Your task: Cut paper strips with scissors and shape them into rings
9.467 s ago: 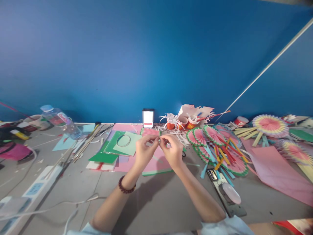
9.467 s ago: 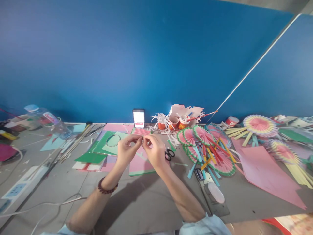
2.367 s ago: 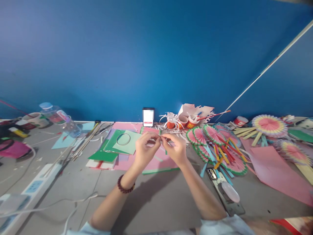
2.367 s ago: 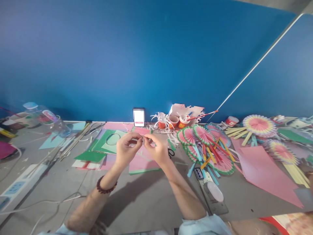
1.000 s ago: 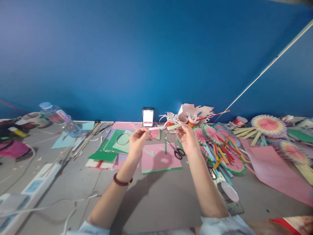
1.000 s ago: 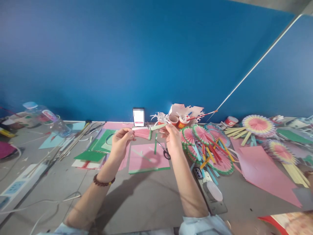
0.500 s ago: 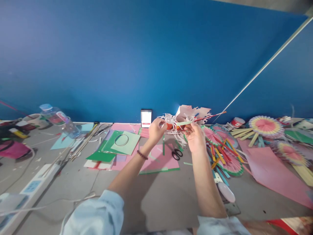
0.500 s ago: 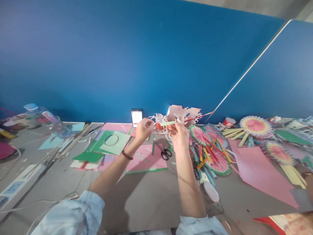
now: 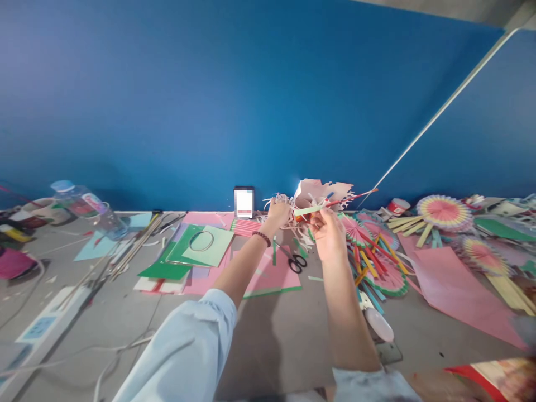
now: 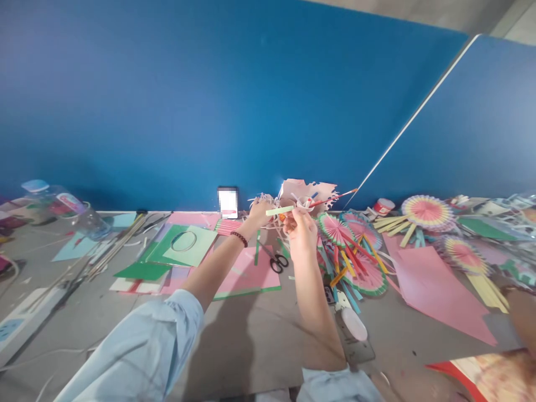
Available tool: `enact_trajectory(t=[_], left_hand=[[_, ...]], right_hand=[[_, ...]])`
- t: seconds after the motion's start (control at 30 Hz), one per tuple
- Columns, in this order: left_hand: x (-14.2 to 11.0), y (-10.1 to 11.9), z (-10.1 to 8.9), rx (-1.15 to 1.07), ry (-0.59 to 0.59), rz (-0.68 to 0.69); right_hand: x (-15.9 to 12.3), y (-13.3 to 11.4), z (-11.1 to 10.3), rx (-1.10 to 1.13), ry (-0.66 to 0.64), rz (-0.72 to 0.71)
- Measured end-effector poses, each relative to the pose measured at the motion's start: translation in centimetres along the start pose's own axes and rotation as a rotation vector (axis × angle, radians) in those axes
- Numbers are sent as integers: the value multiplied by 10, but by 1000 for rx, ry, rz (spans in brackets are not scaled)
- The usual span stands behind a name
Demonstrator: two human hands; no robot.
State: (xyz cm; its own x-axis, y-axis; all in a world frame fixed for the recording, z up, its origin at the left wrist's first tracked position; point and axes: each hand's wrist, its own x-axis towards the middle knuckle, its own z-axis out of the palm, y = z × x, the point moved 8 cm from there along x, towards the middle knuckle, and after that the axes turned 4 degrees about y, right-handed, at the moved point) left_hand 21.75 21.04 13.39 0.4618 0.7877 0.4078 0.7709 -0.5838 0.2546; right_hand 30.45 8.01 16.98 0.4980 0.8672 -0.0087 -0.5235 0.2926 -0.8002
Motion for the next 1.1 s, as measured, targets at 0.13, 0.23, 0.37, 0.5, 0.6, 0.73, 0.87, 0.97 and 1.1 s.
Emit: enact_trajectory(t=[0.13,0.23,0.37,0.5,0.6,0.73,0.87,0.97,1.1], left_hand=[[-3,-2,-19,-12,111,25],[-9,-7,-45,-183,319,-58],[-45,-23,-66,-678,602,-283],[-97,-10,-92,-770,743,-239],[-127,4,-112,-739,706,-144],[-147,8,-130,-681,610,-85],[-153,7,-133,-499,539,-1],[-155,3,-131,-426,539,31],[-155,-4,-129,-343,563,22]], right_hand=[[0,3,2,-14,-29,-7],[0,5,2,-51,-46,-45],[-1,-2,-1,-166,0,-212],[-4,-5,0,-349,17,-343],[-7,-3,5,-424,-29,-368],[-14,6,16,-517,-147,-306],[-26,18,32,-664,-299,-268],[-33,25,40,-703,-369,-262],[-36,33,42,-675,-400,-189]])
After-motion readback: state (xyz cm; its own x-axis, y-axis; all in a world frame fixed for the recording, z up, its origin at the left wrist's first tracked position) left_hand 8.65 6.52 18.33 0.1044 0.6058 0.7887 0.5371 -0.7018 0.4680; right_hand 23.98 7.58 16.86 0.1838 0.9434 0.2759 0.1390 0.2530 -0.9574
